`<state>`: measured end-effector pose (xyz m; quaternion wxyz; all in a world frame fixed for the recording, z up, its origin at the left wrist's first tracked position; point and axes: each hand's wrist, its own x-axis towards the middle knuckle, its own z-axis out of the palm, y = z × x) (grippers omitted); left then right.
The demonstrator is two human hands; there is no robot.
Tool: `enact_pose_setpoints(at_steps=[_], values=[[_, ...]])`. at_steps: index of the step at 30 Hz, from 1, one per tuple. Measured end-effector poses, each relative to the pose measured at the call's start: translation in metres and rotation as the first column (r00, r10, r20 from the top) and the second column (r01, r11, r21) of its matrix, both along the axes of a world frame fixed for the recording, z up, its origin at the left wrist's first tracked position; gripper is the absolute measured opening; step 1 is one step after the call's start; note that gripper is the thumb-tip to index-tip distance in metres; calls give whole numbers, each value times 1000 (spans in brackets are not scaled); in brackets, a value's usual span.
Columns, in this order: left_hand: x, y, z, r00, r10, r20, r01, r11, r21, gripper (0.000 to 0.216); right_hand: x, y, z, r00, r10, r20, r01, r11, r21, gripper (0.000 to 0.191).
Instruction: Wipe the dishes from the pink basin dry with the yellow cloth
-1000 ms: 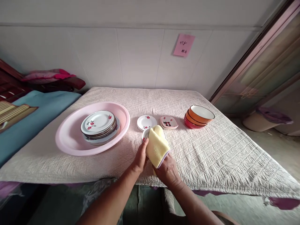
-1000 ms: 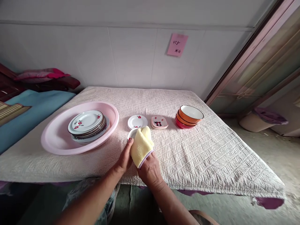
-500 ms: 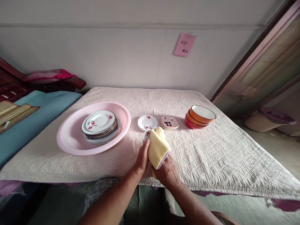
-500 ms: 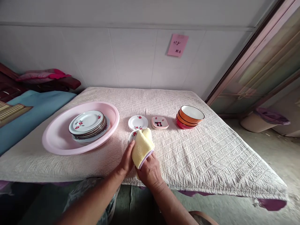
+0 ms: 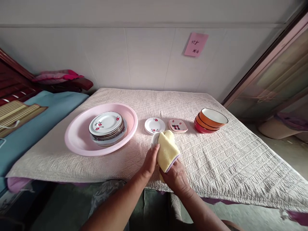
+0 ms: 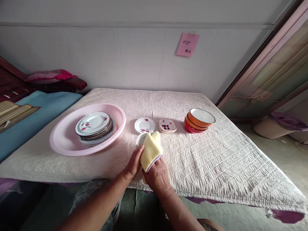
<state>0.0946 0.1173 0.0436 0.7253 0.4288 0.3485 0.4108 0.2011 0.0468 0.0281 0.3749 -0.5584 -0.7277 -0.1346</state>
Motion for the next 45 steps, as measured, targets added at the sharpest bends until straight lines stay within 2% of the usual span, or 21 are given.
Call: enact_pose_setpoints(at_steps=[2,5,10,15,18,22,24,26,29,31,33,37,40,43,45], values=[[0,5,0,997,26,68,-21,996,-88,57,5,4,4,998,36,49,-37,999,26,20],[0,10,1,995,-25,102,41,987,-157,58,18,8,2,995,21,95,-26,998,49,25],[0,8,0,997,-68,39,71,995,-75,56,22,5,-14,994,-3,114,1,1000,23,25],[-2,8,-7,999,10,49,-9,1000,-21,55,10,3,-13,993,-10,119,7,1000,28,24],[-4,11,-7,996,14,88,-6,995,-99,55,14,6,-11,992,6,129,-12,999,47,26],[-7,13,2,984,-65,168,104,967,-234,58,31,11,-16,988,23,150,-32,998,53,21],[-7,10,5,984,-109,143,135,972,-191,60,33,11,-21,990,20,136,-23,999,26,22],[-5,4,6,990,-119,72,124,990,-72,59,28,7,-26,997,-21,80,22,1000,-6,23],[-2,-3,1,998,-71,-2,71,996,62,55,12,1,-26,995,-103,-2,103,994,-30,24],[-1,-2,-4,1000,-3,26,1,999,55,54,5,-1,-22,997,-82,10,83,996,-14,21],[0,5,-8,994,37,102,-35,999,-17,56,6,2,-16,998,-23,56,23,1000,5,19],[-2,17,-3,976,-85,202,125,973,-194,59,22,8,-13,992,-2,123,0,1000,16,26],[-3,13,5,976,-152,153,170,980,-106,56,26,6,-18,996,-29,90,30,1000,-8,23],[-2,3,5,994,-98,54,96,995,42,53,14,-1,-23,995,-101,-9,101,994,-43,21],[-1,1,1,998,-47,44,45,998,53,52,4,-4,-22,993,-112,-25,111,993,-43,22]])
